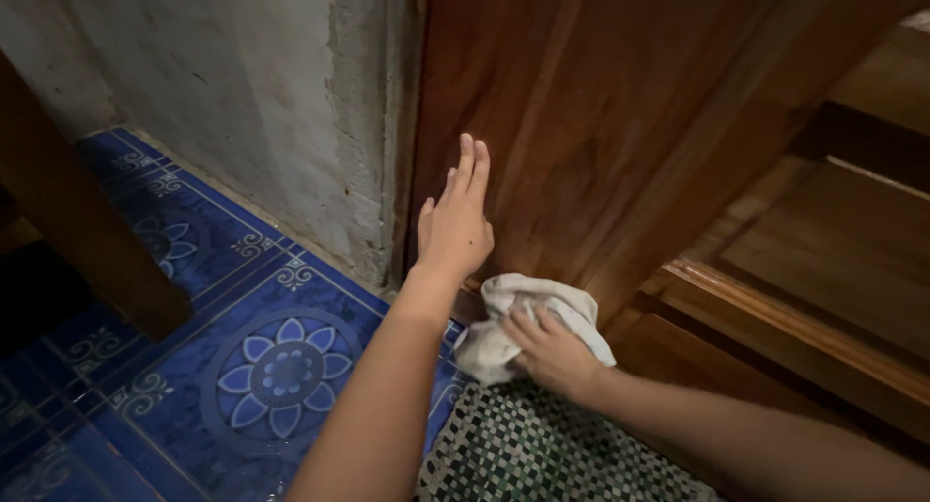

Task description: The person wipes the panels and frame of a wooden door using a white cloth, cleaning both the main surface and the area around the handle.

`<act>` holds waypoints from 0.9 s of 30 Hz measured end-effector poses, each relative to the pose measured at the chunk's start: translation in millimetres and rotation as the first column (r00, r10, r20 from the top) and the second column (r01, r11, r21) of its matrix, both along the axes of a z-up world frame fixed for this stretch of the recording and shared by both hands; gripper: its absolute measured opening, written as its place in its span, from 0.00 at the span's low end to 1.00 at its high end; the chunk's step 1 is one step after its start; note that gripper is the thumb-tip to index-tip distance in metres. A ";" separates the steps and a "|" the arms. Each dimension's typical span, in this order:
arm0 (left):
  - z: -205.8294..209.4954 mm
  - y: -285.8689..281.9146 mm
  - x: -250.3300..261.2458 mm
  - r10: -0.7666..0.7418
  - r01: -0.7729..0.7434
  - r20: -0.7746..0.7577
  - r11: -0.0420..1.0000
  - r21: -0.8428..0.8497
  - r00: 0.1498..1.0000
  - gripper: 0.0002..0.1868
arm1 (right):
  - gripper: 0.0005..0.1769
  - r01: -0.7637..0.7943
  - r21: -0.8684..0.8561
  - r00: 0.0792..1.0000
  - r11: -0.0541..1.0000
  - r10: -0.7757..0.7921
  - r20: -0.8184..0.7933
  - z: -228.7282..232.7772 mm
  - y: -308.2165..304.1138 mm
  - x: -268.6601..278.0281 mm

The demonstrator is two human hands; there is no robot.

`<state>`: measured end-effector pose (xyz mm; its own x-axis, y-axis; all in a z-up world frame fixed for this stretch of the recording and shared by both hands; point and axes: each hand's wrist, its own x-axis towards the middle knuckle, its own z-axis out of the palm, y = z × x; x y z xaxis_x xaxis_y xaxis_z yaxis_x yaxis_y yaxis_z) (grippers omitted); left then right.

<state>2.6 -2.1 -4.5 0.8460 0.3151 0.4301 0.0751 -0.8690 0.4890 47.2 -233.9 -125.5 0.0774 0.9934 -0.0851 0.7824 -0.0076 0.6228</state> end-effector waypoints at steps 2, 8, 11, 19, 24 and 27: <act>1.2 0.8 0.0 0.000 0.000 -0.002 1.000 0.004 1.000 0.54 | 0.18 0.014 -0.115 1.000 0.993 -0.010 0.029 -7.4 -2.5 18.6; -0.6 2.8 -1.0 -0.004 0.004 0.028 1.000 0.019 1.000 0.54 | 0.20 0.072 -0.330 0.994 0.941 -0.041 0.100 -24.3 -26.7 17.3; -1.9 2.8 -0.6 -0.004 0.003 0.037 1.000 0.025 0.999 0.54 | 0.18 0.024 -0.312 0.999 0.950 -0.008 0.053 -16.9 -17.6 26.6; -7.1 6.1 1.0 -0.032 0.029 0.111 0.999 0.024 0.993 0.54 | 0.11 -0.127 -0.090 0.969 0.988 0.104 -0.223 -28.1 5.0 58.3; -12.5 6.9 2.1 -0.046 0.042 0.173 0.999 0.028 0.984 0.53 | 0.12 -0.080 -0.173 0.980 0.982 0.045 -0.195 -42.6 60.7 78.9; -12.4 7.3 4.4 -0.041 0.037 0.152 0.999 0.030 0.987 0.53 | 0.16 -0.345 0.266 0.902 0.900 0.396 -0.170 -51.9 110.1 86.4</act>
<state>7.0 5.2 -16.9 0.7811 0.2695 0.5632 -0.0333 -0.8828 0.4686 133.6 -123.9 -177.4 -0.2950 0.9402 0.1706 0.8694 0.1900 0.4561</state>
